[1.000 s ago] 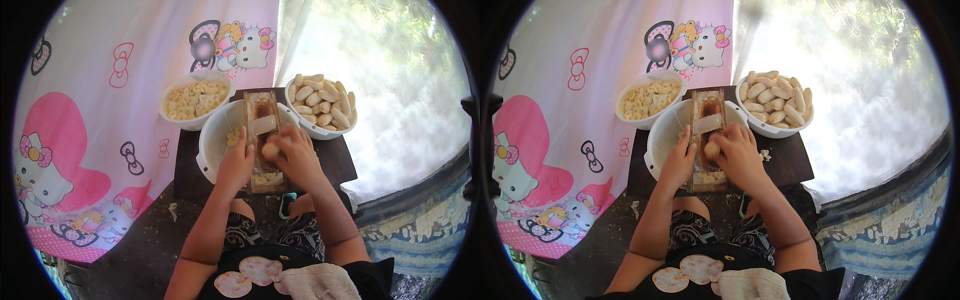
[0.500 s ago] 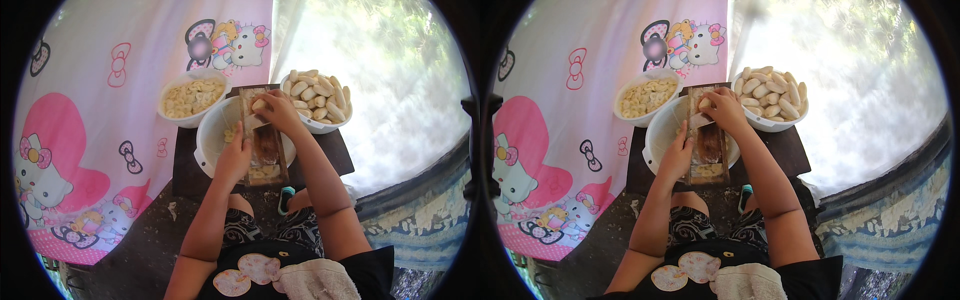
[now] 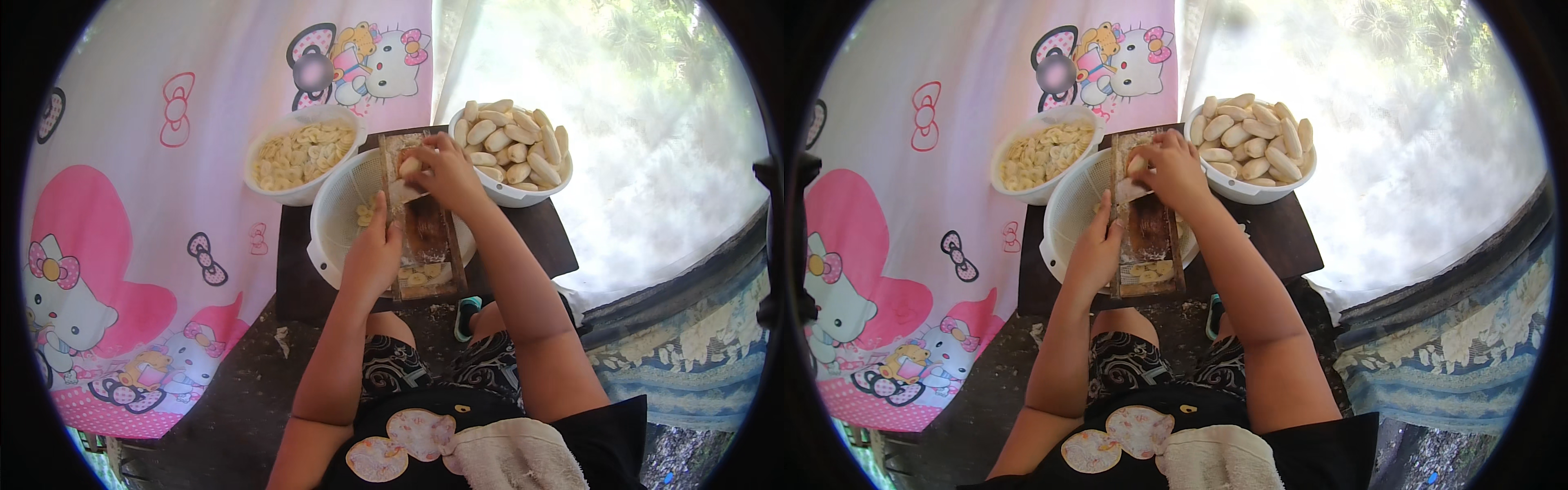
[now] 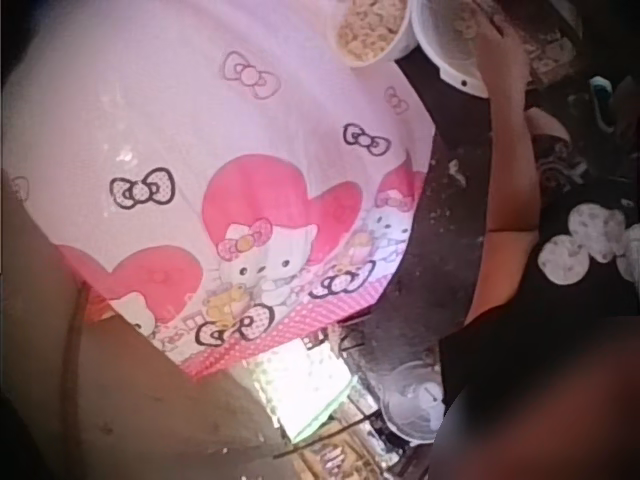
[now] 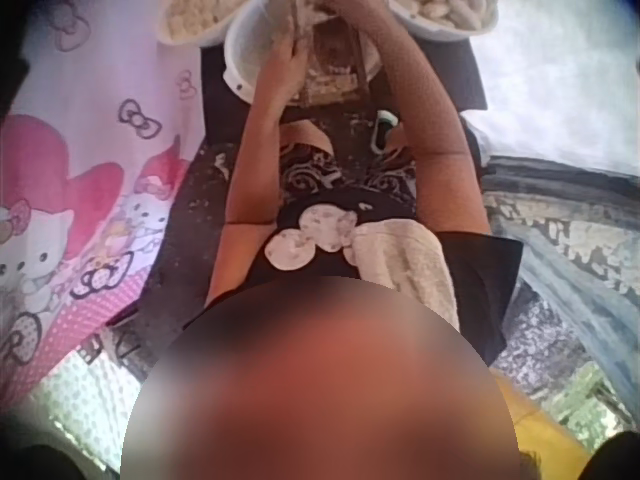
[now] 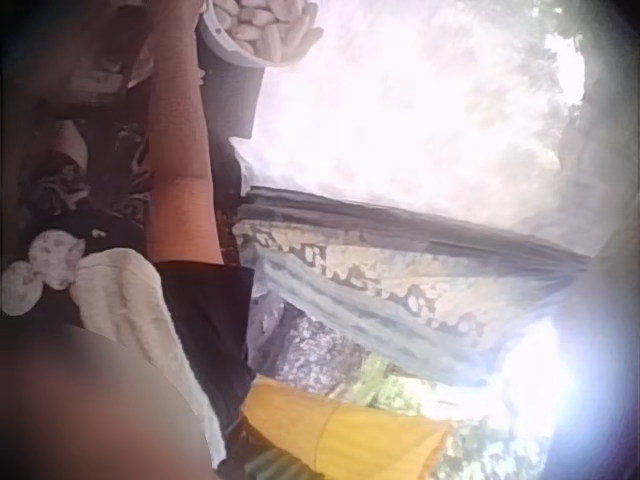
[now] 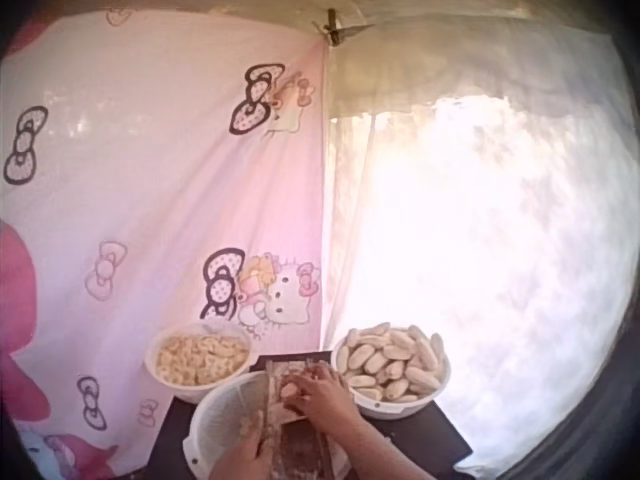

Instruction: The person grates peeled bananas using a handheld grater over a white bowl. They repeatedly pick bananas from a bowl on the right, grate them into the bowl below, and continue the process throughout the clip.

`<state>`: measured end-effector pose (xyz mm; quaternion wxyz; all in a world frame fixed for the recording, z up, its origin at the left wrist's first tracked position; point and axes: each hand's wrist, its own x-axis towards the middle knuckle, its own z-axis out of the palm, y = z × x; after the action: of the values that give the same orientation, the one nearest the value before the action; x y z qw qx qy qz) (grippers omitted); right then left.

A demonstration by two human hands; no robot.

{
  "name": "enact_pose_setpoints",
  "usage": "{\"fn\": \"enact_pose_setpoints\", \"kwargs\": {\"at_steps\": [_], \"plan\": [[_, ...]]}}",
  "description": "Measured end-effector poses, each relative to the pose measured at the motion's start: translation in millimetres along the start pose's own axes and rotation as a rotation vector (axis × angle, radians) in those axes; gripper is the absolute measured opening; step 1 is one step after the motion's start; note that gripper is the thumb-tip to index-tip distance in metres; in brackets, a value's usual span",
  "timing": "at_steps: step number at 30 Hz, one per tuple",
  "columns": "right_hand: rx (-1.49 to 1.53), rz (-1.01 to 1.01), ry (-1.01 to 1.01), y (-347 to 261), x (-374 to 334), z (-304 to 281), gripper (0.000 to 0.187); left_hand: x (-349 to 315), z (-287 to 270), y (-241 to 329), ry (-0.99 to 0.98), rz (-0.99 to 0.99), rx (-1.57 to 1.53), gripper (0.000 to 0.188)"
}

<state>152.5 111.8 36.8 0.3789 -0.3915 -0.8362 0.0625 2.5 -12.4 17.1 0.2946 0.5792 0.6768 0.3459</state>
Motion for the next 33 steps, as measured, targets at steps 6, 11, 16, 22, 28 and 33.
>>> {"fn": "enact_pose_setpoints", "kwargs": {"at_steps": [6,11,16,22,28,33], "plan": [[-0.026,0.041,-0.121,-17,-35,-20,0.036,3,1,-4,0.034,0.06,0.041,0.062],[-0.04,-0.028,-0.198,-26,-70,-35,0.037,4,3,-8,0.017,0.043,0.025,0.063],[0.037,0.099,-0.074,3,6,-2,0.037,3,2,-4,0.02,0.041,0.002,0.062],[-0.084,0.049,-0.153,-33,-55,-35,0.036,2,0,-3,0.033,0.041,0.017,0.061],[-0.089,-0.024,-0.065,-17,-36,-18,0.036,1,2,-4,0.021,0.045,-0.018,0.062],[-0.008,0.126,-0.047,9,14,3,0.036,3,0,-2,0.026,0.033,0.034,0.061]]}}
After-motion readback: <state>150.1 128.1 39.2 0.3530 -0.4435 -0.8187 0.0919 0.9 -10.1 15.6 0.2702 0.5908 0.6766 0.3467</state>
